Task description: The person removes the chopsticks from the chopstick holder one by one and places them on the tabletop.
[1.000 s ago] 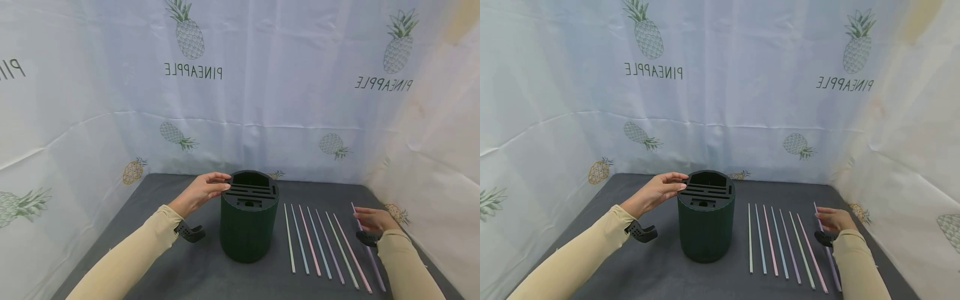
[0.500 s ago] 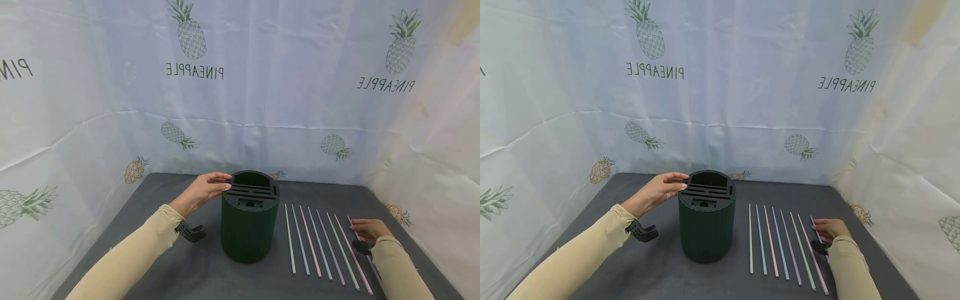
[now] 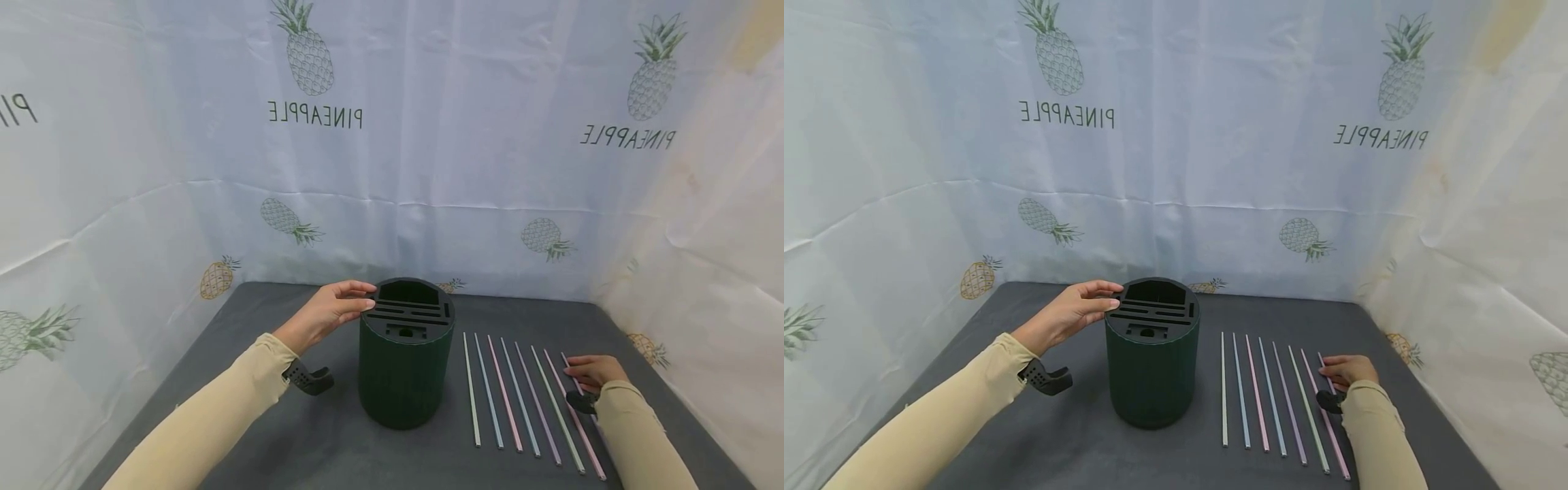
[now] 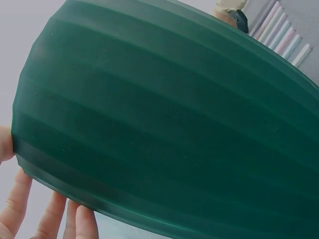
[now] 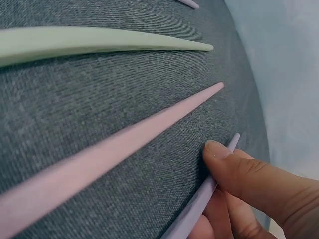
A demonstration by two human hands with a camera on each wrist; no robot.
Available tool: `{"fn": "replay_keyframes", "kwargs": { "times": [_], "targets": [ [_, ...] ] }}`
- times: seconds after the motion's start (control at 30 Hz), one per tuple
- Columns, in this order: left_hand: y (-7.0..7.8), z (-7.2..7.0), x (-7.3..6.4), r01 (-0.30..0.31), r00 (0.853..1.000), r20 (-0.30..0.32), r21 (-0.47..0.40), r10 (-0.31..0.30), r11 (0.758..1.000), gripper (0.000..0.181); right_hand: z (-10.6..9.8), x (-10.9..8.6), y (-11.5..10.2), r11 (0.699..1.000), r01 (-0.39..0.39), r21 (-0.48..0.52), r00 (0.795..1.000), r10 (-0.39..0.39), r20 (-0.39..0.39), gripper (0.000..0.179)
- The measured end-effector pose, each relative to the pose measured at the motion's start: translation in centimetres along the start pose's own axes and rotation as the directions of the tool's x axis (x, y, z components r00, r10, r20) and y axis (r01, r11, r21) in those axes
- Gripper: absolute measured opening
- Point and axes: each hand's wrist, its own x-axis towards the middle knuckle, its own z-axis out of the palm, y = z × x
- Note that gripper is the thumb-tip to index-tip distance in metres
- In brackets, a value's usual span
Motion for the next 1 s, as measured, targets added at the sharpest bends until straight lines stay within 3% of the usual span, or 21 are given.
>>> {"fn": "replay_keyframes", "kwargs": {
  "times": [0.47, 0.73, 0.87, 1.0],
  "targets": [
    [0.0, 0.1, 0.0, 0.0, 1.0, -0.001, -0.001, 0.0, 1.0, 0.045, -0.1, 0.2, 0.2, 0.999, 0.025, -0.032, 1.0, -0.025, -0.007, 0.021],
    [0.0, 0.1, 0.2, 0.004, 1.0, 0.011, -0.003, -0.004, 1.0, 0.046, -0.6, 0.4, 0.5, 0.999, 0.002, -0.039, 1.0, -0.002, 0.003, 0.021],
    [0.1, -0.3, 0.3, -0.003, 1.0, 0.031, 0.022, 0.002, 1.0, 0.047, -1.1, 0.6, -0.1, 0.998, -0.001, -0.06, 1.0, 0.001, -0.001, 0.028],
    [0.3, -0.8, 0.1, -0.015, 0.999, 0.052, 0.072, 0.011, 0.997, 0.047, -1.2, 0.3, -1.9, 0.995, 0.046, -0.09, 0.999, -0.046, 0.011, 0.04]
  ]
}}
